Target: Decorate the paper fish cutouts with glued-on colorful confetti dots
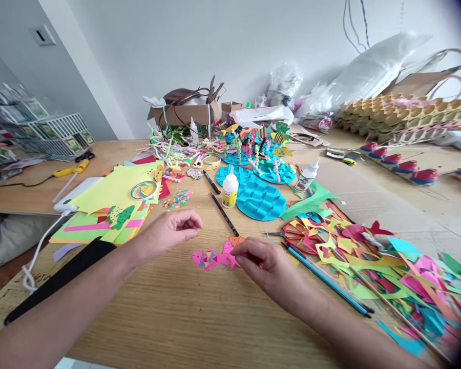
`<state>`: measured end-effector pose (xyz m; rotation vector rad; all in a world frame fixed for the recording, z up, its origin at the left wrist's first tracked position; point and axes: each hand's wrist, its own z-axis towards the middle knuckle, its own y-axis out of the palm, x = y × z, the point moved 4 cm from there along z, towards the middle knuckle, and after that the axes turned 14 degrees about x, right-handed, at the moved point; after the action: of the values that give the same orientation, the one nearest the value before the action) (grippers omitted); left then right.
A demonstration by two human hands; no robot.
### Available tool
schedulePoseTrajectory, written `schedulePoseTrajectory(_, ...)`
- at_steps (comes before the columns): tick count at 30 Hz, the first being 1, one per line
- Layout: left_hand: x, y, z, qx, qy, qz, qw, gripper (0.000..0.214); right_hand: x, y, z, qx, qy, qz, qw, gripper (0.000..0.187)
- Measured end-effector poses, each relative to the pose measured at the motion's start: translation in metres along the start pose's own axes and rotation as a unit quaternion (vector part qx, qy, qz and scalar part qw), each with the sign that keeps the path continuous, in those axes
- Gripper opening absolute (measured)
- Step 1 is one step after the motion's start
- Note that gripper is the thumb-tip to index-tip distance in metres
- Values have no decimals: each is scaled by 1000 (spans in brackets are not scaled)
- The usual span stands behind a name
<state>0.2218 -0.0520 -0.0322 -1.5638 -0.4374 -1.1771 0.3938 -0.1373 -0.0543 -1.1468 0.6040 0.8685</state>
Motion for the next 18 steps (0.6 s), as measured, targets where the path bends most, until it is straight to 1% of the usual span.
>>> schedulePoseTrajectory(3,2,13,-8,-16,-24,-38,999,10,-4,9,3,-43,69,28,996,14)
schedulePoseTrajectory(5,2,19,-11,-14,-40,-64,997,12,-7,14,7,-52,91,33,994,14)
schedulePoseTrajectory(7,3,22,-14,-10,-47,-77,996,13,-10,18,12,-46,96,27,994,15)
schedulePoseTrajectory(11,4,24,-19,-5,-34,-80,996,13,-13,26,19,-30,98,24,994,13)
schedulePoseTrajectory(14,0,26,-21,7,-23,-74,997,12,-16,31,20,-28,94,27,995,8)
schedulePoseTrajectory(18,-4,29,-22,14,-8,-71,997,10,-16,33,21,-21,94,28,995,8)
